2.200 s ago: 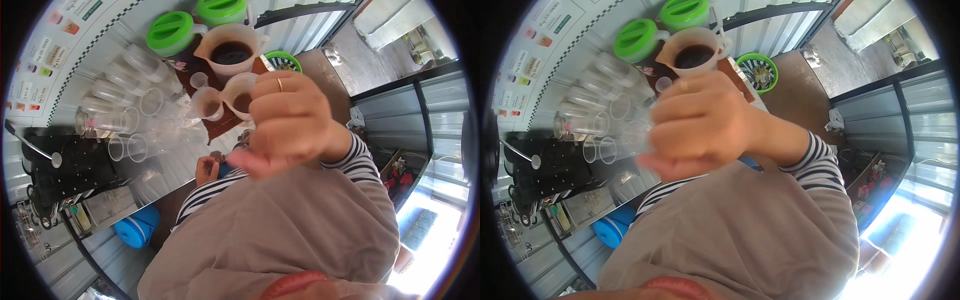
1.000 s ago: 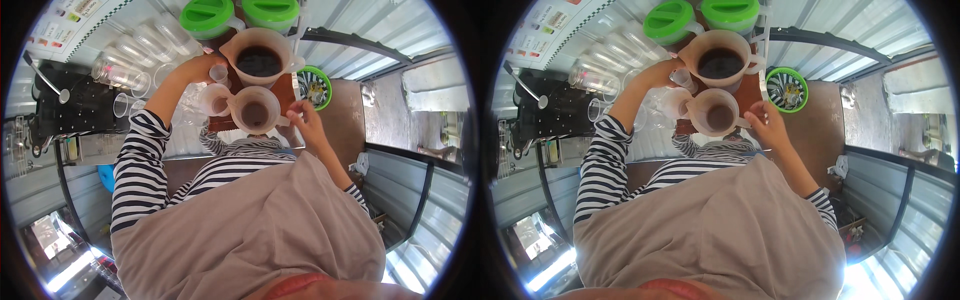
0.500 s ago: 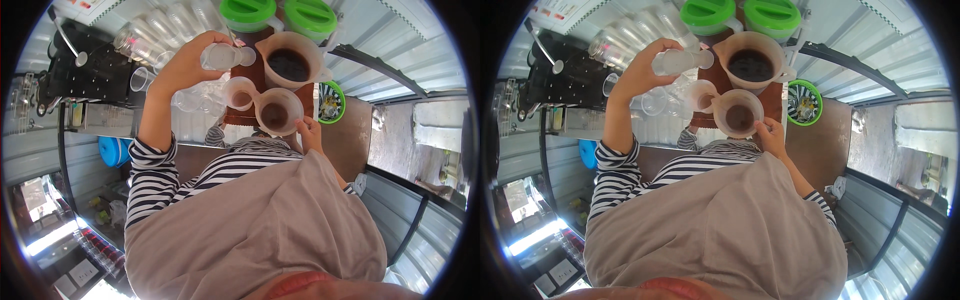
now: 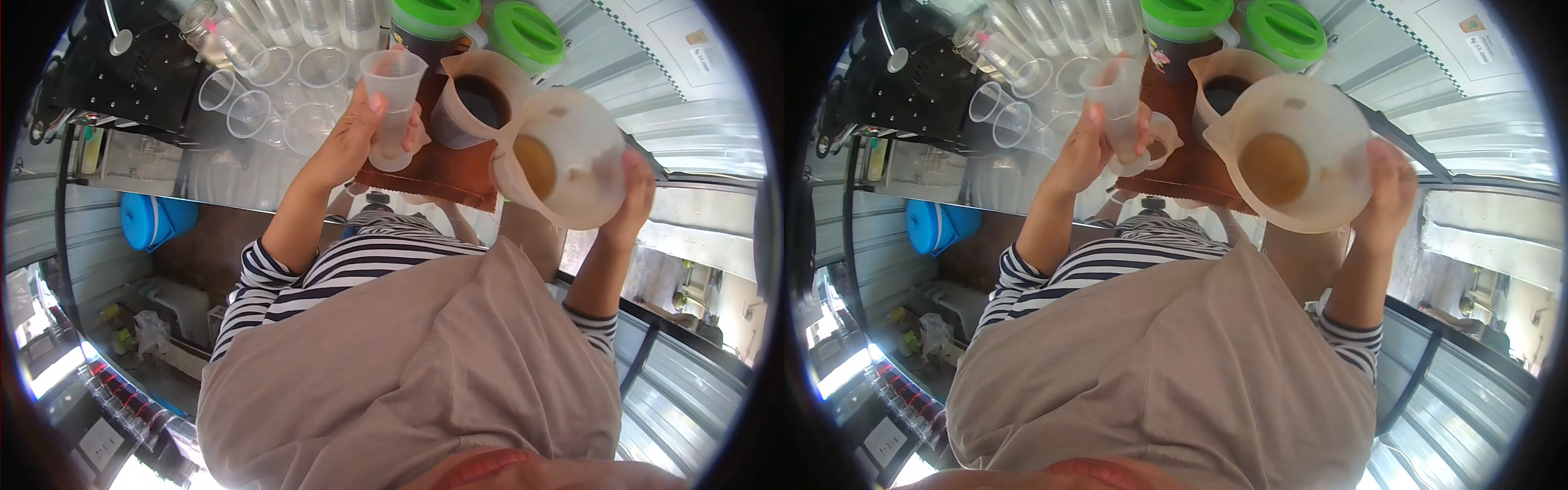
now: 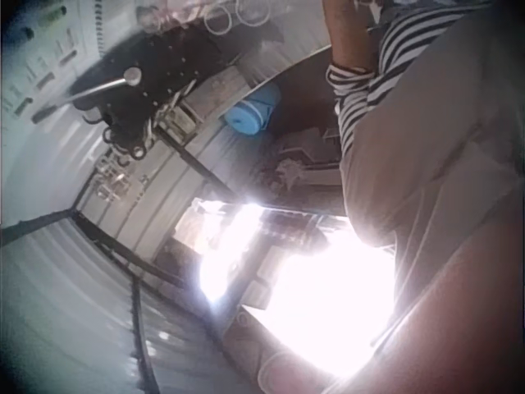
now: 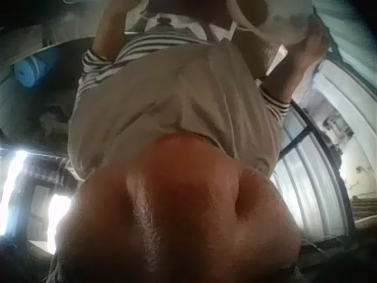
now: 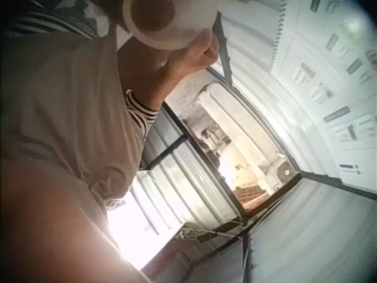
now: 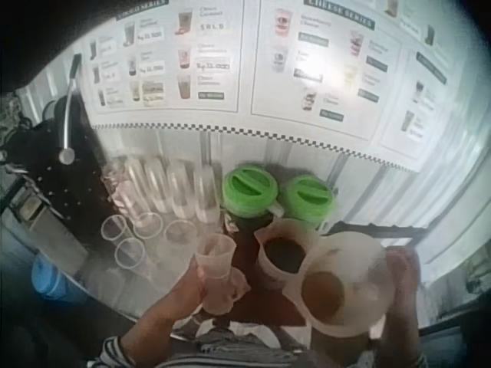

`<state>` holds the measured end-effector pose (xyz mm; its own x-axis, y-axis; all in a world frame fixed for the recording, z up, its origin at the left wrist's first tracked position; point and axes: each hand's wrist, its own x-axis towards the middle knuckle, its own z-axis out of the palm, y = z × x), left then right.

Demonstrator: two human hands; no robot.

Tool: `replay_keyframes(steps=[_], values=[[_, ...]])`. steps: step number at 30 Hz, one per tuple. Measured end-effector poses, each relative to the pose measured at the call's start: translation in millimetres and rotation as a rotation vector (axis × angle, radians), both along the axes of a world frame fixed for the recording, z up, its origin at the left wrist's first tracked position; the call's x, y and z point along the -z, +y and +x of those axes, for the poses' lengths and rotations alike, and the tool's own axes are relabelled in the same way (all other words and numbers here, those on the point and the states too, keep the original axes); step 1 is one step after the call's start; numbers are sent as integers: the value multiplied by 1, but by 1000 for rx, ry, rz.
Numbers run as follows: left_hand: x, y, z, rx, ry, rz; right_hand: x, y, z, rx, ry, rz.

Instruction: The person pours liquids from pitchers into a measuring cup, stirs the contents with a long spoon, and transfers the mixture into plastic cups on a counter.

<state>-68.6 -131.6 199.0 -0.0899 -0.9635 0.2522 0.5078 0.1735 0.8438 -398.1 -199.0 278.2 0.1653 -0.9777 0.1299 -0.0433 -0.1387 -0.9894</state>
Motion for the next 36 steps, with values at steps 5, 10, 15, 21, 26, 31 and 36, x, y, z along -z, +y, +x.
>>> replay_keyframes(steps=[5,10,15,21,26,31,36], values=[[18,7,-9,-35,-342,-104,-64,-20,42,136,238,-334],[3,7,-16,-56,-300,-76,-93,-38,66,143,178,-281],[5,0,-17,-72,-149,-33,-115,-57,77,199,440,-505],[-1,-7,-19,-187,-188,-21,-146,-67,96,102,663,-577],[5,-11,-18,-293,-266,-133,-150,-42,137,-113,620,-803],[0,-10,-16,-279,-244,-3,-148,-39,150,-8,702,-894],[-2,-10,-15,-300,-260,-8,-166,-76,112,73,938,-751]])
